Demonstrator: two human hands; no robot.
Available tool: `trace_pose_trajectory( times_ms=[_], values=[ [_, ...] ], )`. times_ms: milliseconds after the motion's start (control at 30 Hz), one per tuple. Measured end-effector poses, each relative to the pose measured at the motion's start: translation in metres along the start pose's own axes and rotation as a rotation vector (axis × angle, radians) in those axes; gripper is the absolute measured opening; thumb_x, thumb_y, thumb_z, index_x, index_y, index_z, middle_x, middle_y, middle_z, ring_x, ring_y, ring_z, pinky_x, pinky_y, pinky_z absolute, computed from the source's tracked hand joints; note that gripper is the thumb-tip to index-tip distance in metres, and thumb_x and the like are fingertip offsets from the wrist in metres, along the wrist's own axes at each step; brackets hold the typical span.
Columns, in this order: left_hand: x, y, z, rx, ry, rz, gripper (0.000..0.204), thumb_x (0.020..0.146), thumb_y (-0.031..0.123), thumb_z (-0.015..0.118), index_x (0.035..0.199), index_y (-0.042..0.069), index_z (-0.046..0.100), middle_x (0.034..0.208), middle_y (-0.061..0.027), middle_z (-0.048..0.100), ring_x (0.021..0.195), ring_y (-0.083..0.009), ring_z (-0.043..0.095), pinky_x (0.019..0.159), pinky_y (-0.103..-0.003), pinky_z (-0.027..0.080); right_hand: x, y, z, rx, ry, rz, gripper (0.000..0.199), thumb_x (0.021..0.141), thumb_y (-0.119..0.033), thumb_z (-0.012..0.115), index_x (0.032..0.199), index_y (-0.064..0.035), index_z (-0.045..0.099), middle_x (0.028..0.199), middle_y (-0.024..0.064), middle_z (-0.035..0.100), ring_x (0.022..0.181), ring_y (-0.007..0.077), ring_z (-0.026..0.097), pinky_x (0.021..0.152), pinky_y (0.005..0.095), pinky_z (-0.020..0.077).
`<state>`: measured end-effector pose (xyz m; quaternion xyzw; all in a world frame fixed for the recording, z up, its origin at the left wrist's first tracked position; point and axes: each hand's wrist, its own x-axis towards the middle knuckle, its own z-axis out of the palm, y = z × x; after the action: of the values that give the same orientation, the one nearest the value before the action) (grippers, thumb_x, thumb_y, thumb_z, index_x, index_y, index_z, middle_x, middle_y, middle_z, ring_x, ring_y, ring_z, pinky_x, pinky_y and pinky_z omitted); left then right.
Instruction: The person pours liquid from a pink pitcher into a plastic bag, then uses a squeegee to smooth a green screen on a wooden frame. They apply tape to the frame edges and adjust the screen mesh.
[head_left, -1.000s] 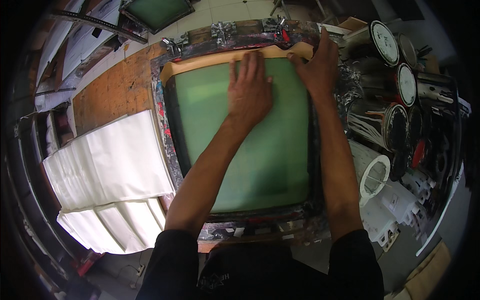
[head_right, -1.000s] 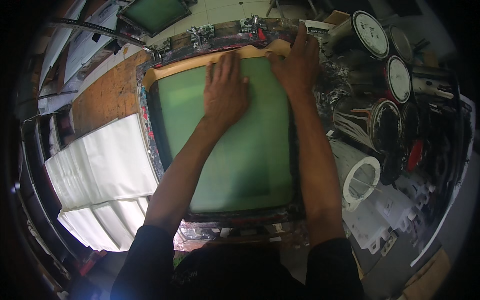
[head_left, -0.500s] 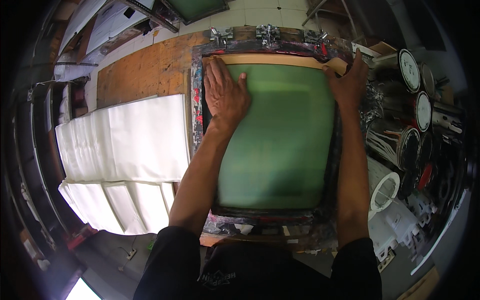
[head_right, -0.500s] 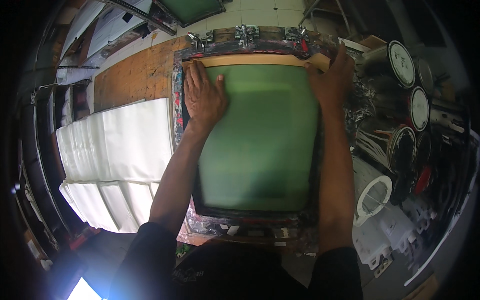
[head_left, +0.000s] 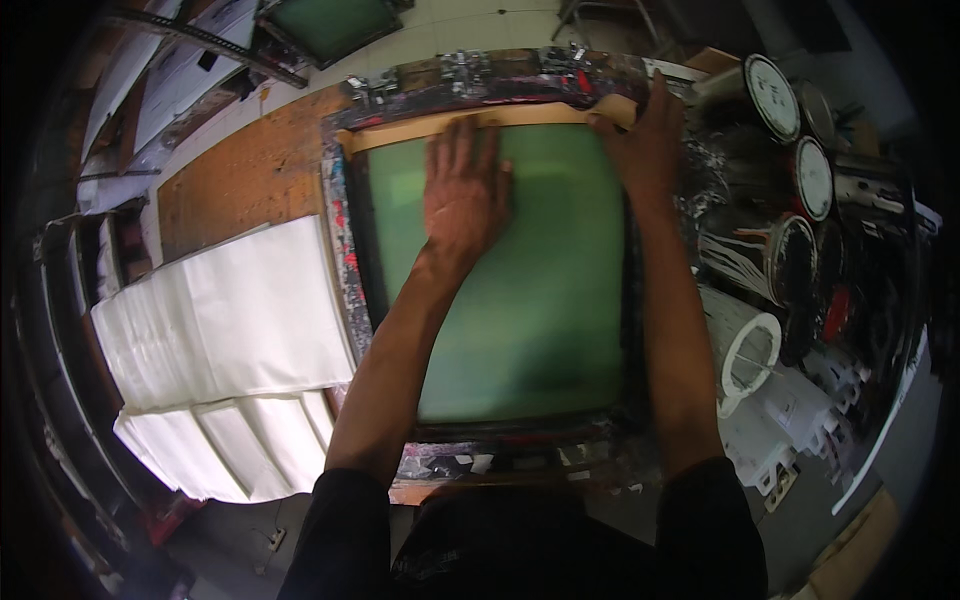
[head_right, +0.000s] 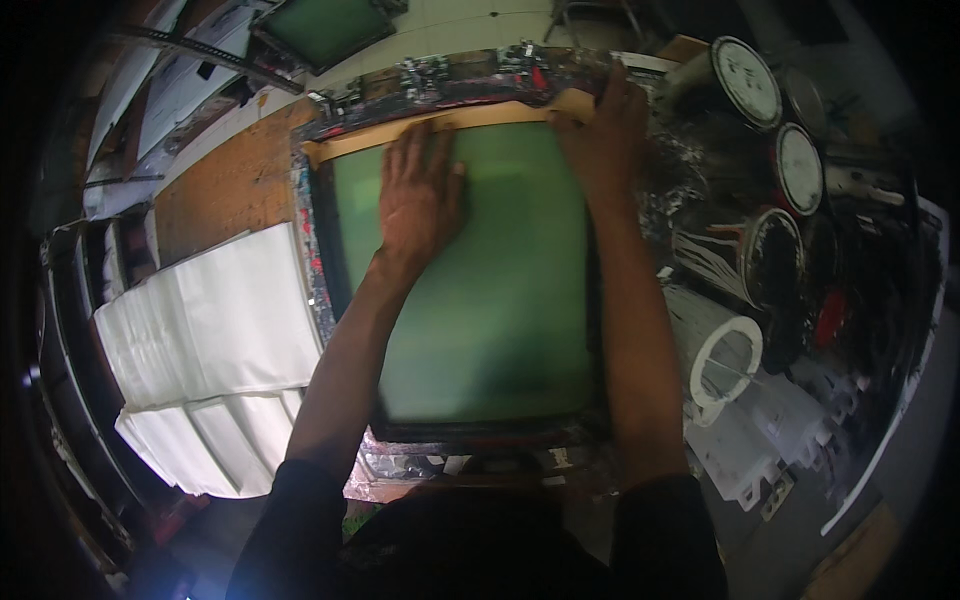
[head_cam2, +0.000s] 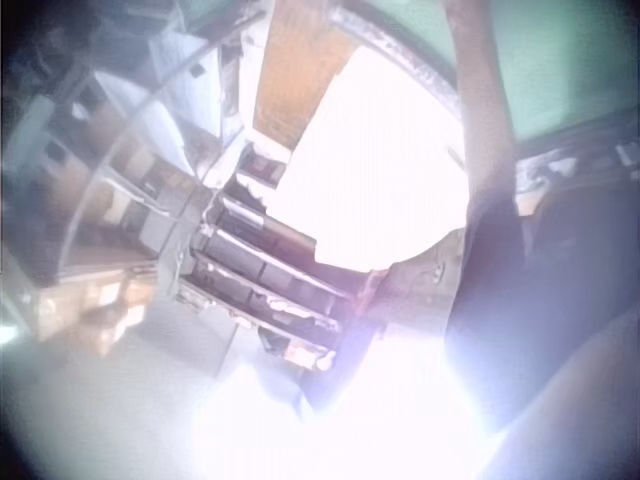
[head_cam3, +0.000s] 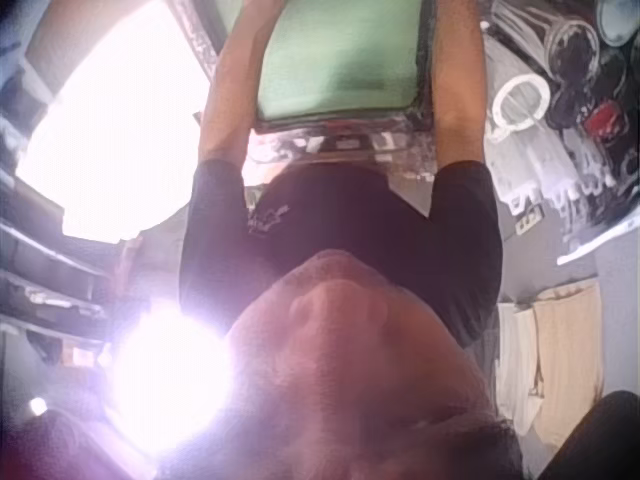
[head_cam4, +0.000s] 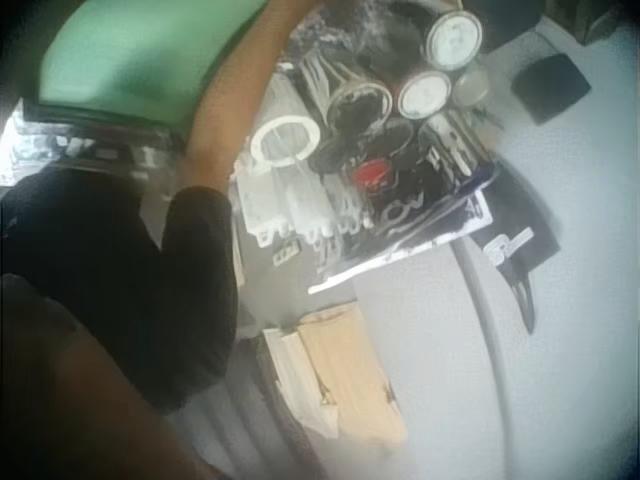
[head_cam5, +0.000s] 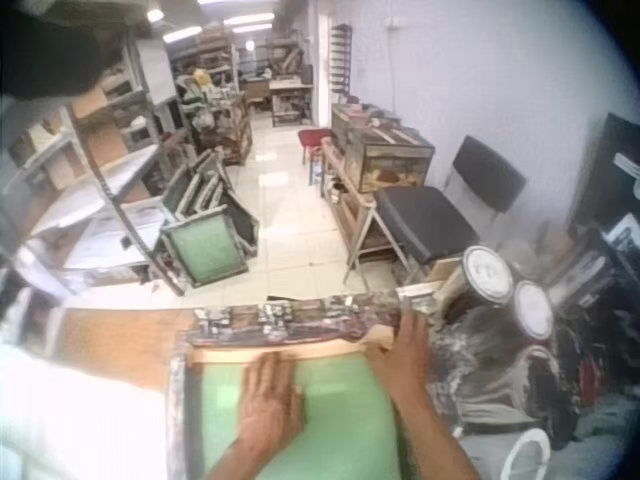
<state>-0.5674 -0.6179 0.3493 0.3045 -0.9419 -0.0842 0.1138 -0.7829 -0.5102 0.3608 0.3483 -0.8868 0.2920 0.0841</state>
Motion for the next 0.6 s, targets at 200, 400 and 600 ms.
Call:
trace_pose_trajectory(
  times_ms=[200, 400, 600],
  values=[
    [0.044, 0.058, 0.010, -0.247, -0.095, 0.320, 0.059, 0.102, 0.027, 0.051, 0.152, -0.002, 0.039, 0.157, -0.0194, 0.040, 0.148, -0.0361, 0.033, 0.126, -0.048, 0.022, -0.001, 0.004, -0.001, 0.083, -0.020, 0.057, 0.093, 0.075, -0.021, 0.085, 0.151, -0.0030, 0.035, 0.130, 0.0230, 0.049, 0.123, 0.0406, 0.053, 0.098, 0.0495, 0.0498],
    [0.058, 0.068, 0.024, -0.204, -0.115, 0.499, 0.066, 0.100, 0.032, 0.051, 0.152, -0.005, 0.035, 0.157, -0.0228, 0.038, 0.150, -0.0372, 0.028, 0.127, -0.048, 0.020, -0.003, 0.013, 0.007, 0.089, 0.093, -0.011, 0.086, 0.074, -0.013, 0.080, 0.149, -0.0014, 0.039, 0.126, 0.0196, 0.051, 0.117, 0.0390, 0.057, 0.094, 0.0480, 0.0516],
    [0.064, 0.055, 0.021, -0.167, -0.143, 0.609, 0.072, 0.099, 0.041, 0.050, 0.150, -0.009, 0.037, 0.157, -0.0232, 0.039, 0.149, -0.0367, 0.030, 0.127, -0.047, 0.019, -0.005, 0.003, -0.002, 0.247, 0.092, 0.104, 0.078, 0.078, -0.005, 0.071, 0.150, -0.0004, 0.040, 0.124, 0.0150, 0.055, 0.102, 0.0286, 0.062, 0.086, 0.0407, 0.0531]
  ],
)
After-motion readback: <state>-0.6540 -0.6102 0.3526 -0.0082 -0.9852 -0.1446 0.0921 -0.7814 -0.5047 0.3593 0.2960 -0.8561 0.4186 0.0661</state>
